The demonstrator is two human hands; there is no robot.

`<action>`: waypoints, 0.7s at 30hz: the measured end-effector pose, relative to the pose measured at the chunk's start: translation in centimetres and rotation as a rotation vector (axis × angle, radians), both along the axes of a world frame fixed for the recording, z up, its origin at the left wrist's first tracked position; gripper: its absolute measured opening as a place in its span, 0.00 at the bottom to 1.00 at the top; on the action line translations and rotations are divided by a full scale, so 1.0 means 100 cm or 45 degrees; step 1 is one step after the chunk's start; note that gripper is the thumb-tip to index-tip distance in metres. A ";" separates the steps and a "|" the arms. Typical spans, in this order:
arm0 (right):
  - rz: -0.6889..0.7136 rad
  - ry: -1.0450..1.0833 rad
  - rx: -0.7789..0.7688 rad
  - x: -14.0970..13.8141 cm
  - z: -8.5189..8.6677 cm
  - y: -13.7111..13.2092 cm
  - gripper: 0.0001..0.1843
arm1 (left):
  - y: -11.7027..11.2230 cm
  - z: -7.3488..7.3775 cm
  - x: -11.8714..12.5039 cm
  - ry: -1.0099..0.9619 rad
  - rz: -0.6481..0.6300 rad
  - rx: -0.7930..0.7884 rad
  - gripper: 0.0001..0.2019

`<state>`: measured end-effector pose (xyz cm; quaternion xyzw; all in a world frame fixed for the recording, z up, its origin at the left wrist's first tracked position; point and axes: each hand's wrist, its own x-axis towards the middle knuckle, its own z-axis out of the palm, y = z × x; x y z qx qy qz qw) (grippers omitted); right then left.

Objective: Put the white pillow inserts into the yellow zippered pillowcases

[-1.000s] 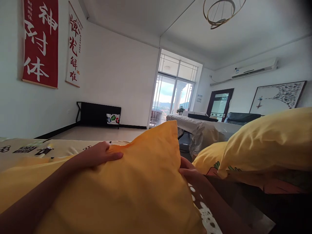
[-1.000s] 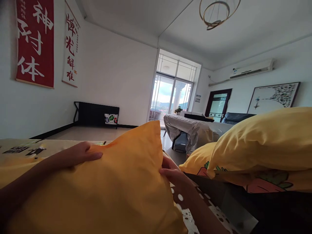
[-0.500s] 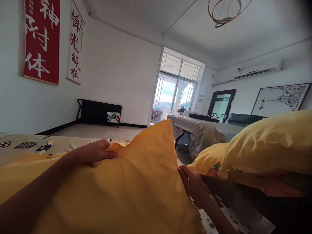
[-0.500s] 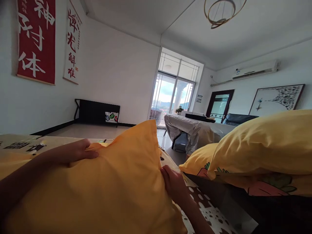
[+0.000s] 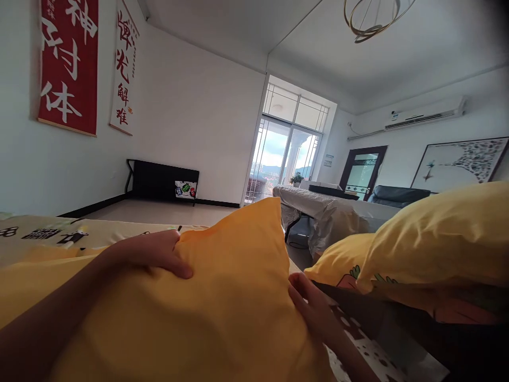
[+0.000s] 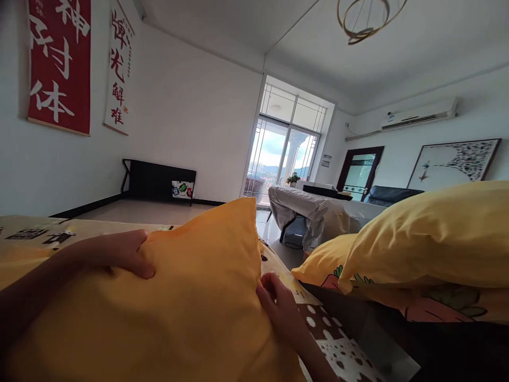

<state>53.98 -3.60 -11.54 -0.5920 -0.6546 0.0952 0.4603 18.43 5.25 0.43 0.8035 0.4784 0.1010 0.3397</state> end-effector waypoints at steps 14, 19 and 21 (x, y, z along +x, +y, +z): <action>0.021 -0.168 -0.011 0.034 -0.018 -0.002 0.24 | 0.003 0.003 -0.004 -0.025 -0.197 -0.108 0.14; -0.014 0.155 0.091 0.034 0.034 0.015 0.23 | 0.005 0.001 -0.003 0.009 -0.146 -0.092 0.16; 0.061 0.333 0.139 0.021 0.060 0.028 0.25 | 0.005 0.000 -0.003 0.046 -0.140 -0.072 0.16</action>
